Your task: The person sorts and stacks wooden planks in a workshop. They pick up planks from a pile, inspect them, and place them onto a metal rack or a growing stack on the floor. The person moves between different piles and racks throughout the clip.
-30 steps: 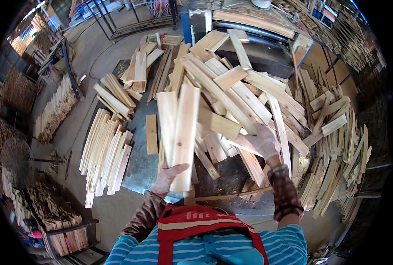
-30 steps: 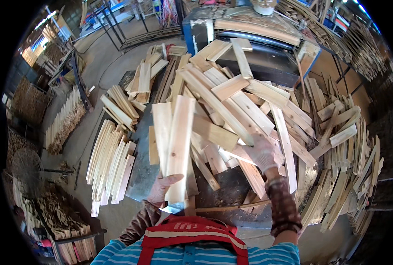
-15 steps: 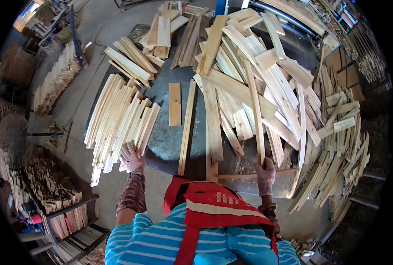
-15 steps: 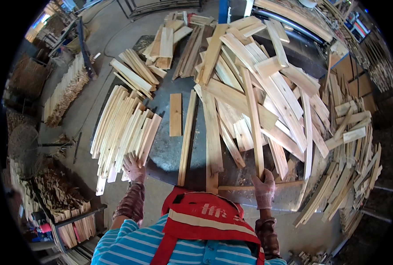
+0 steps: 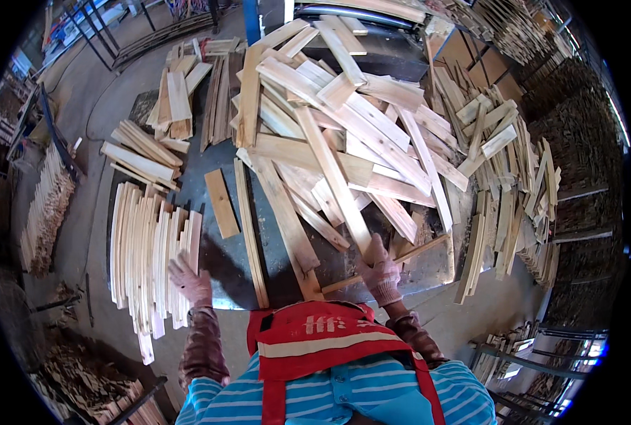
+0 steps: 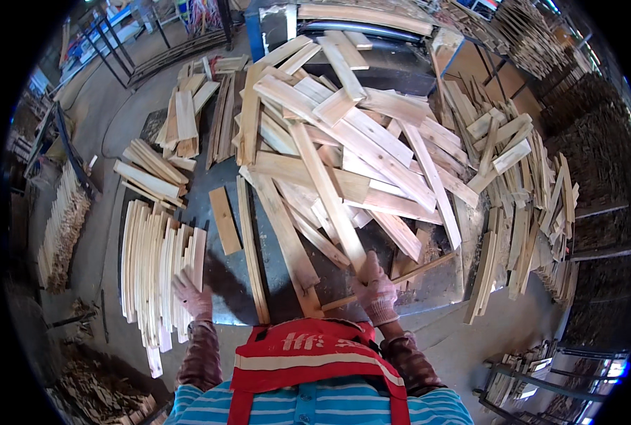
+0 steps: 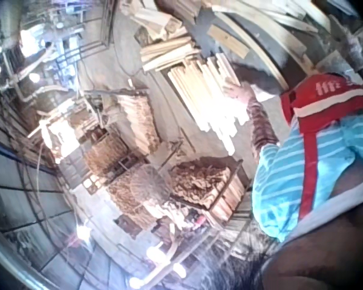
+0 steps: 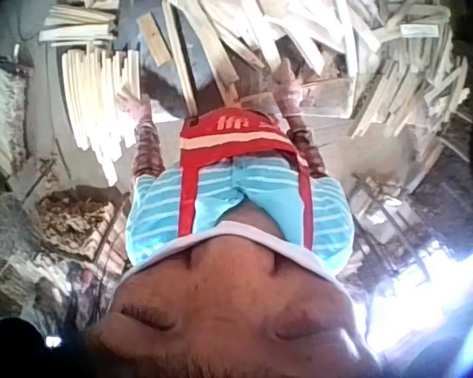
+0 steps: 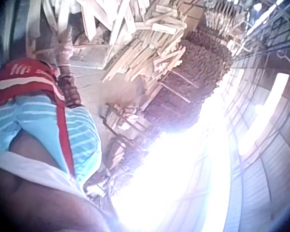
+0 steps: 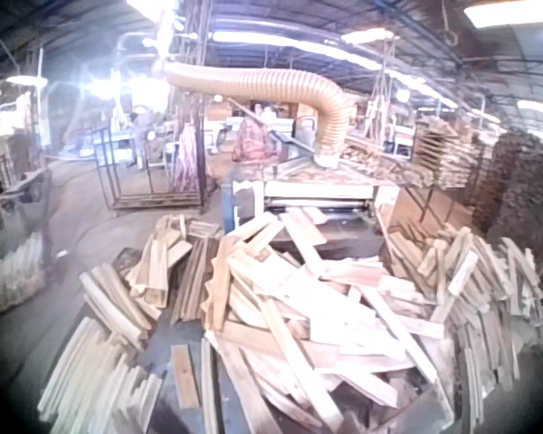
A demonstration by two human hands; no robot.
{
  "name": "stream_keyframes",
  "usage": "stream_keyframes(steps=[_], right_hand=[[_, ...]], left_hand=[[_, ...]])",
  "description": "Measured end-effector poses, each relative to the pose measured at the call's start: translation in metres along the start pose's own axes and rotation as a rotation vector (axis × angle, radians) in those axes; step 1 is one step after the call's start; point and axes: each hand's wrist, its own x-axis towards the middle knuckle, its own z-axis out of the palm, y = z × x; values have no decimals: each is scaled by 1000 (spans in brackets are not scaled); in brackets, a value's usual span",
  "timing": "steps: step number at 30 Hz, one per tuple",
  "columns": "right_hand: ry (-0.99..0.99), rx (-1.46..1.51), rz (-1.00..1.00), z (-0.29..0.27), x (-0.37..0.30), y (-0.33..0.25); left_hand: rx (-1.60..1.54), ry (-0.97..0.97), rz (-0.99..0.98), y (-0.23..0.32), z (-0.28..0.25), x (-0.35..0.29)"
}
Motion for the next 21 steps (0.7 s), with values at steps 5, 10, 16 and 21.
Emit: stream_keyframes(steps=[5, 10, 16, 21], right_hand=[[-287, 266, -4, 11, 3, -62], [-381, 203, -483, 16, 33, -76], [-441, 113, -282, 14, 54, -82], [-675, 206, -360, 51, 25, -104]], left_hand=[[-1466, -807, 7, 183, -72, -39], [-1700, -706, -237, 235, -68, -55], [-1584, -523, -217, 177, -79, -42], [-1396, -396, -335, 180, -42, -34]])
